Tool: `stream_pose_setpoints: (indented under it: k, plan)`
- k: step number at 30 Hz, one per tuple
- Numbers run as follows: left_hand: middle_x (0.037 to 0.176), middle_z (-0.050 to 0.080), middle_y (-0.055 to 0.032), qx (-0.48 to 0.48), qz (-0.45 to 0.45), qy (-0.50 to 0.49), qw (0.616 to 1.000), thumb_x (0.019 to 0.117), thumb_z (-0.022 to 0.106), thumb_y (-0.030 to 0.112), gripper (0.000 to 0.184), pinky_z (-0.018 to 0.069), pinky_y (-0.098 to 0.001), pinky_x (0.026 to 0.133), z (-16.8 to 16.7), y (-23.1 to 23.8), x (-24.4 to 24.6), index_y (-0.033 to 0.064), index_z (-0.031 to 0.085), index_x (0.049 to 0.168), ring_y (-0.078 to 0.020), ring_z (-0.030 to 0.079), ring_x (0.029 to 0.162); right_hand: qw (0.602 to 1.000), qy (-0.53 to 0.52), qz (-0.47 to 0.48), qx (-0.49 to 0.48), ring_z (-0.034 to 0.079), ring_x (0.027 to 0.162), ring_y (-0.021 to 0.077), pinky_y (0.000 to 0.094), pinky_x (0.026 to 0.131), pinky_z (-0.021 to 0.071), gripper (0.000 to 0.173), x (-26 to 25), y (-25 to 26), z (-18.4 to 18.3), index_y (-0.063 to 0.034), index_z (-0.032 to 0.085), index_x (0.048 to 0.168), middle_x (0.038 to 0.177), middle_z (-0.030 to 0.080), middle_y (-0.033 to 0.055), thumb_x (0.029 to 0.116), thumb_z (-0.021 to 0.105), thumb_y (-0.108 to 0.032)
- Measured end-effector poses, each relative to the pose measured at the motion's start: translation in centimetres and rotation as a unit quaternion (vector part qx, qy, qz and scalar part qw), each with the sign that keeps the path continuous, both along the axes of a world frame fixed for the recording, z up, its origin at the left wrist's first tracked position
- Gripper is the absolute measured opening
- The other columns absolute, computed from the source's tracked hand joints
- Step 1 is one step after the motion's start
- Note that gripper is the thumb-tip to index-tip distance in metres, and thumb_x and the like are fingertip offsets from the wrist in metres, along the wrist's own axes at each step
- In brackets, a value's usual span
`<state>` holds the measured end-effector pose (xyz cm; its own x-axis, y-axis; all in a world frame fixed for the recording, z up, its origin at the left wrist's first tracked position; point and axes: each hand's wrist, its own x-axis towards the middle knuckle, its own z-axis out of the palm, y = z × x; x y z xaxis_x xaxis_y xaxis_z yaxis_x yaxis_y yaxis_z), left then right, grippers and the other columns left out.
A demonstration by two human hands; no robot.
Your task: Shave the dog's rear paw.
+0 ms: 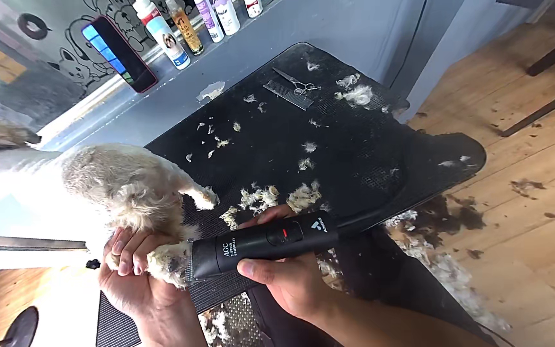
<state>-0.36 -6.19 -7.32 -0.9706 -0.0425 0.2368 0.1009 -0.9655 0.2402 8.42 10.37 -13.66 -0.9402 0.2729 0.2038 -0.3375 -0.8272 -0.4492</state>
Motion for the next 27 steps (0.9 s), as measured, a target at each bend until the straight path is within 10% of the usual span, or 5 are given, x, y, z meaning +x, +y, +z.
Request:
stream_pose_setpoints:
  k: [27]
  plan:
    - [0.054, 0.047, 0.0047, -0.004, 0.019, -0.010, 1.000, 0.1055, 0.023, 0.018, 0.047, 0.0384, -0.0117, 0.042, 0.3, 0.4, 0.0, 0.0043, 0.056, 0.075, 0.0000, 0.047, 0.044, 0.999, 0.010, -0.028, 0.046, 0.071, 0.104, 0.0273, 0.0435, 0.089, 0.0616, 0.051, 0.1, 0.5, 0.3, -0.0074, 0.060, 0.120, 0.112, 0.070, 0.0175, 0.0769, 0.080, 0.012]
